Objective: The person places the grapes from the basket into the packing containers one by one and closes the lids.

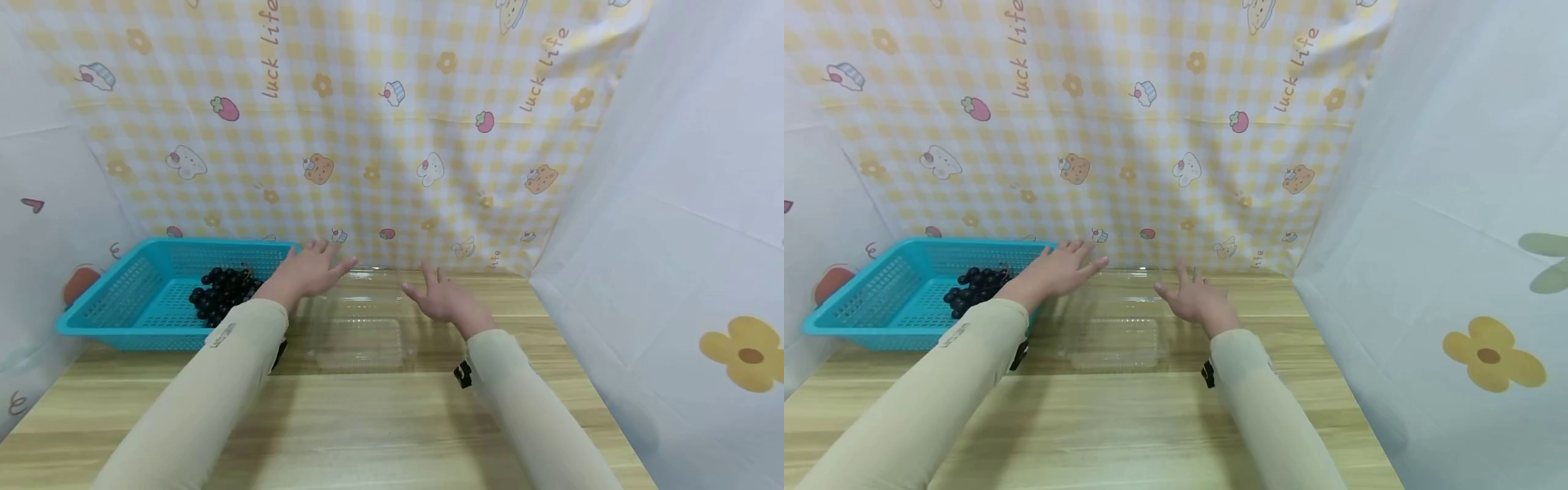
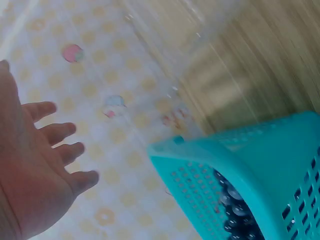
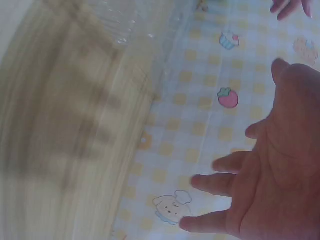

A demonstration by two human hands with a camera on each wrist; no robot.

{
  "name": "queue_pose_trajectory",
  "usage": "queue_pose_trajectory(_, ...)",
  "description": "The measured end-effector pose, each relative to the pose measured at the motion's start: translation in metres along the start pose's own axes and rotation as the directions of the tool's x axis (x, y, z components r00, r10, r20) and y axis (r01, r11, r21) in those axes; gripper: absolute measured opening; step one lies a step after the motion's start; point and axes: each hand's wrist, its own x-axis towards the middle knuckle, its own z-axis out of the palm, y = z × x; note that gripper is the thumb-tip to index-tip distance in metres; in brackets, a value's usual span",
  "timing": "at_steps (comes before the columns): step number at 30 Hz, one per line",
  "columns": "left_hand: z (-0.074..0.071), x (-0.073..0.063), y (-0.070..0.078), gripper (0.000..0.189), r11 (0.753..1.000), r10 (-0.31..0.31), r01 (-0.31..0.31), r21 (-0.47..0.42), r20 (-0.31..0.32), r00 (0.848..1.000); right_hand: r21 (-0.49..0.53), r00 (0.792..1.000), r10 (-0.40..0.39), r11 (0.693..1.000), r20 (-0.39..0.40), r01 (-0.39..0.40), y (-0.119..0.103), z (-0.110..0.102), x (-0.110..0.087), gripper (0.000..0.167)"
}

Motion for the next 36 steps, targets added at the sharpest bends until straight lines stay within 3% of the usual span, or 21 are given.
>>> queue_pose_trajectory(6,0.005,-0.02,0.016,0.089,0.998,0.056,-0.055,-0.033,0.046,0.997,0.019,0.999,-0.041,0.999,-0.001,0.041,-0.004,0.021,-0.017,0.101)
queue_pose_trajectory(15,0.023,-0.066,0.021,0.101,0.992,0.053,-0.052,-0.112,0.002,0.999,0.106,0.997,-0.074,0.992,-0.002,0.073,-0.017,0.049,-0.037,0.109)
queue_pose_trajectory(22,0.035,-0.094,0.01,0.1,0.999,0.025,-0.029,-0.043,-0.097,0.995,0.133,0.997,-0.071,0.988,-0.012,0.072,-0.017,0.076,-0.041,0.117)
queue_pose_trajectory(26,0.043,-0.108,0.003,0.102,0.999,0.047,-0.047,0.006,-0.128,0.991,0.129,0.998,-0.06,0.99,-0.018,0.062,-0.016,0.088,-0.04,0.123)
queue_pose_trajectory(32,0.064,-0.122,-0.002,0.102,0.996,0.077,-0.082,-0.021,-0.173,0.982,0.156,0.999,-0.041,0.987,-0.027,0.045,-0.014,0.099,-0.037,0.126)
queue_pose_trajectory(36,0.067,-0.127,-0.006,0.092,0.997,0.064,-0.072,-0.024,-0.229,0.971,0.166,1.0,-0.024,0.986,-0.012,0.026,-0.01,0.103,-0.034,0.127)
